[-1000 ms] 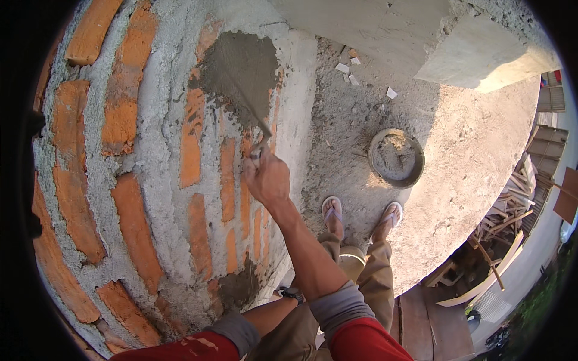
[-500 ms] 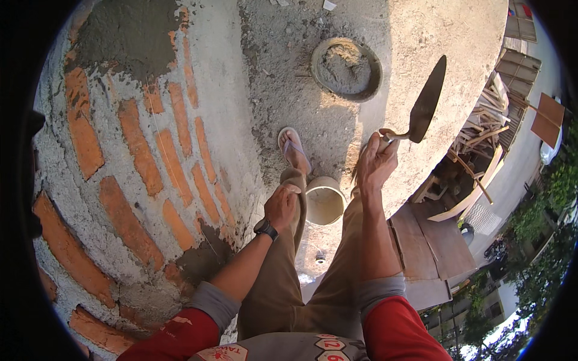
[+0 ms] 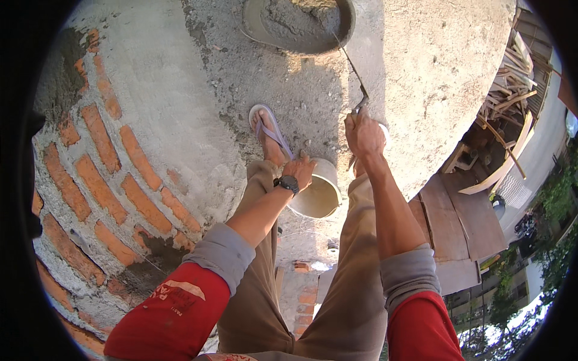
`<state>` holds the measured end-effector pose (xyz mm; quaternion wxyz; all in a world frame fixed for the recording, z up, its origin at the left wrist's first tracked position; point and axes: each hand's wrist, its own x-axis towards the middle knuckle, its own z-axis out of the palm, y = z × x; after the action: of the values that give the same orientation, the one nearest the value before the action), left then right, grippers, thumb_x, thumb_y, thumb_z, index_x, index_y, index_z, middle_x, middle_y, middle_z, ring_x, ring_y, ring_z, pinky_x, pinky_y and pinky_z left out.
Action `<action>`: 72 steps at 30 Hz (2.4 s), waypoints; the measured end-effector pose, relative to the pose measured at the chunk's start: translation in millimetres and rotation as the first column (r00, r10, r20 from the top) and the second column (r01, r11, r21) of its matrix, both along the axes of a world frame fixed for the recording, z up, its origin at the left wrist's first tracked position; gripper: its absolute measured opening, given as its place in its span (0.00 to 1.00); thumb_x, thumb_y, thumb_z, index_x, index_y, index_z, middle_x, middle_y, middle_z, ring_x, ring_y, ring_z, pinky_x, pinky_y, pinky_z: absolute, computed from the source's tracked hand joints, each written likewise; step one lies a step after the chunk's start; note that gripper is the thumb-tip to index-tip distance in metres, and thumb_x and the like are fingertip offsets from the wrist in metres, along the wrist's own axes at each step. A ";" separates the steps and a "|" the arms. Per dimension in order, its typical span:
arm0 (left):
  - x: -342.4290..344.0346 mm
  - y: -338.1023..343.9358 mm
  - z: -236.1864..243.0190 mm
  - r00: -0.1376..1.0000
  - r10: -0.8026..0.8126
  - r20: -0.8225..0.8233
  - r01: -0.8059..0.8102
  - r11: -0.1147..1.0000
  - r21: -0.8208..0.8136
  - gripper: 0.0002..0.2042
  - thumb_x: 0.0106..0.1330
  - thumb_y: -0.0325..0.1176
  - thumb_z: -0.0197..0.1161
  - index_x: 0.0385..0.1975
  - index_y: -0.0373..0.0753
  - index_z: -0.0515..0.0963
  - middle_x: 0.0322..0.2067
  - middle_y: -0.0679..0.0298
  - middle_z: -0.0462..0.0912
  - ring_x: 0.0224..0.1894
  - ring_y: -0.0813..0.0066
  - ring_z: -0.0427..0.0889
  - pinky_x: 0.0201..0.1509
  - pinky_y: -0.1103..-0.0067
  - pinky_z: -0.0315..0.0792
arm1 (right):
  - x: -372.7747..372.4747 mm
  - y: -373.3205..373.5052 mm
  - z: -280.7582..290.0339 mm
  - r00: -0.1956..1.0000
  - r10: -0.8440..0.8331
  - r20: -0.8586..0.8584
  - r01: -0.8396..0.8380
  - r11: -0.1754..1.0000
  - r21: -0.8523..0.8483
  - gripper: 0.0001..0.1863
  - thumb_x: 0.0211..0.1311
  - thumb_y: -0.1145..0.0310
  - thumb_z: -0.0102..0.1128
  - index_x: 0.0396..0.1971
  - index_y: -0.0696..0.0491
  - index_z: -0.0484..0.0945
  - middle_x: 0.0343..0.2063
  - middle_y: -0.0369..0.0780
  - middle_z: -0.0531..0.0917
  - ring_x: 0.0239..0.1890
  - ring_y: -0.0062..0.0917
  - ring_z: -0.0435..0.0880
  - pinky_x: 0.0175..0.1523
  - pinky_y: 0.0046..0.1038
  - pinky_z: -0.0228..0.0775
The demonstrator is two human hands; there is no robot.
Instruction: The person scoops cement from a bucket with a trowel and applies it to a brick wall, smoothing the surface. The person uses a string line as a guide and repeatedly adds cement to cover the brickwork.
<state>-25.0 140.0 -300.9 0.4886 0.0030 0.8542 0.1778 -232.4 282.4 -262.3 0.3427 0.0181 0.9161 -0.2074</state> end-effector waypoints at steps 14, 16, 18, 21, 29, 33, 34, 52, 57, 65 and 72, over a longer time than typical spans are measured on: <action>-12.8 -42.6 37.8 0.970 0.241 -0.025 -0.231 0.951 0.204 0.19 0.68 0.49 0.64 0.46 0.39 0.77 0.40 0.49 0.84 0.42 0.50 0.86 0.44 0.59 0.79 | -11.9 -16.2 -1.2 0.999 -0.021 0.023 0.025 0.985 -0.172 0.20 0.75 0.53 0.54 0.44 0.59 0.71 0.28 0.59 0.85 0.33 0.61 0.85 0.40 0.57 0.75; -18.8 -58.6 56.6 0.940 0.337 -0.050 -0.324 0.930 0.174 0.22 0.66 0.50 0.66 0.47 0.37 0.78 0.40 0.47 0.85 0.40 0.50 0.86 0.43 0.59 0.79 | -14.4 -22.9 6.8 1.000 -0.005 0.000 0.005 0.995 -0.099 0.20 0.75 0.53 0.54 0.46 0.59 0.72 0.27 0.60 0.84 0.33 0.59 0.85 0.39 0.58 0.75; -18.8 -70.4 90.4 0.903 0.406 -0.142 -0.398 0.914 0.083 0.24 0.66 0.51 0.66 0.49 0.36 0.78 0.38 0.46 0.86 0.40 0.48 0.86 0.43 0.58 0.78 | -19.4 -30.6 18.7 0.994 -0.106 -0.023 0.099 0.971 -0.220 0.21 0.75 0.53 0.53 0.47 0.59 0.72 0.28 0.60 0.85 0.34 0.59 0.86 0.41 0.57 0.75; -34.7 -78.5 122.9 0.871 0.488 -0.052 -0.490 0.868 -0.073 0.25 0.65 0.51 0.65 0.52 0.37 0.78 0.38 0.46 0.86 0.41 0.47 0.87 0.44 0.57 0.79 | -31.8 -33.5 33.3 0.998 -0.010 0.065 0.017 0.993 -0.117 0.21 0.75 0.54 0.52 0.50 0.58 0.72 0.29 0.60 0.85 0.34 0.60 0.86 0.42 0.57 0.77; -31.5 -118.9 161.9 0.784 0.570 -0.246 -0.618 0.753 -0.225 0.22 0.67 0.46 0.62 0.56 0.38 0.78 0.43 0.44 0.87 0.46 0.43 0.86 0.50 0.56 0.79 | -59.5 -38.4 47.6 0.974 0.162 0.156 -0.163 0.987 -0.008 0.19 0.74 0.55 0.49 0.47 0.58 0.76 0.36 0.60 0.86 0.43 0.56 0.87 0.49 0.54 0.76; -29.4 -149.5 178.6 0.625 0.707 -0.332 -0.769 0.630 -0.106 0.23 0.69 0.44 0.59 0.53 0.30 0.77 0.43 0.36 0.85 0.46 0.35 0.83 0.51 0.54 0.76 | -50.0 -27.0 124.1 0.965 0.049 0.256 0.021 0.965 -0.262 0.17 0.69 0.56 0.56 0.43 0.56 0.80 0.37 0.54 0.86 0.42 0.46 0.87 0.50 0.44 0.78; -31.3 -154.1 186.0 0.586 0.739 -0.332 -0.796 0.602 -0.064 0.22 0.70 0.42 0.58 0.50 0.26 0.77 0.42 0.35 0.84 0.46 0.33 0.82 0.51 0.54 0.75 | -42.1 -13.0 154.9 0.918 0.008 0.396 0.144 0.925 -0.353 0.18 0.67 0.56 0.59 0.44 0.56 0.81 0.36 0.51 0.86 0.40 0.44 0.87 0.50 0.41 0.78; -67.2 -159.4 299.1 0.478 0.665 -0.574 -0.837 0.542 -0.069 0.16 0.71 0.36 0.59 0.50 0.28 0.78 0.23 0.39 0.81 0.27 0.40 0.83 0.32 0.57 0.72 | -17.7 -114.9 228.4 0.752 0.516 0.411 -0.464 0.856 -0.226 0.22 0.73 0.58 0.51 0.37 0.63 0.83 0.32 0.60 0.85 0.41 0.52 0.87 0.51 0.48 0.78; -74.9 -161.9 302.8 0.409 0.677 -0.612 -0.851 0.524 0.010 0.17 0.71 0.35 0.61 0.51 0.27 0.79 0.21 0.41 0.79 0.24 0.44 0.82 0.30 0.61 0.72 | 4.0 -127.2 214.5 0.890 0.413 0.193 -0.395 0.910 -0.126 0.18 0.74 0.60 0.51 0.44 0.61 0.79 0.31 0.55 0.85 0.35 0.50 0.87 0.44 0.49 0.78; -96.6 -190.3 320.5 0.393 0.659 -0.641 -0.842 0.538 0.037 0.15 0.70 0.34 0.61 0.47 0.26 0.79 0.21 0.45 0.79 0.22 0.48 0.80 0.27 0.62 0.69 | 11.5 -102.5 229.5 0.896 0.428 0.116 -0.422 0.904 -0.068 0.13 0.72 0.66 0.50 0.43 0.60 0.76 0.33 0.53 0.84 0.34 0.47 0.89 0.40 0.46 0.80; -118.6 -162.9 327.4 0.367 0.546 -0.753 -0.798 0.601 0.047 0.13 0.68 0.30 0.60 0.49 0.32 0.83 0.22 0.48 0.81 0.23 0.52 0.81 0.29 0.65 0.73 | -17.8 -120.1 235.9 0.890 0.416 0.187 -0.403 0.909 -0.107 0.16 0.70 0.63 0.51 0.35 0.63 0.80 0.27 0.58 0.85 0.33 0.52 0.88 0.41 0.49 0.79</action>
<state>-143.6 -22.9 26.5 -0.0024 -0.3652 0.9083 0.2040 -250.2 162.4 -26.4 0.4718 -0.1651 0.8517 -0.1573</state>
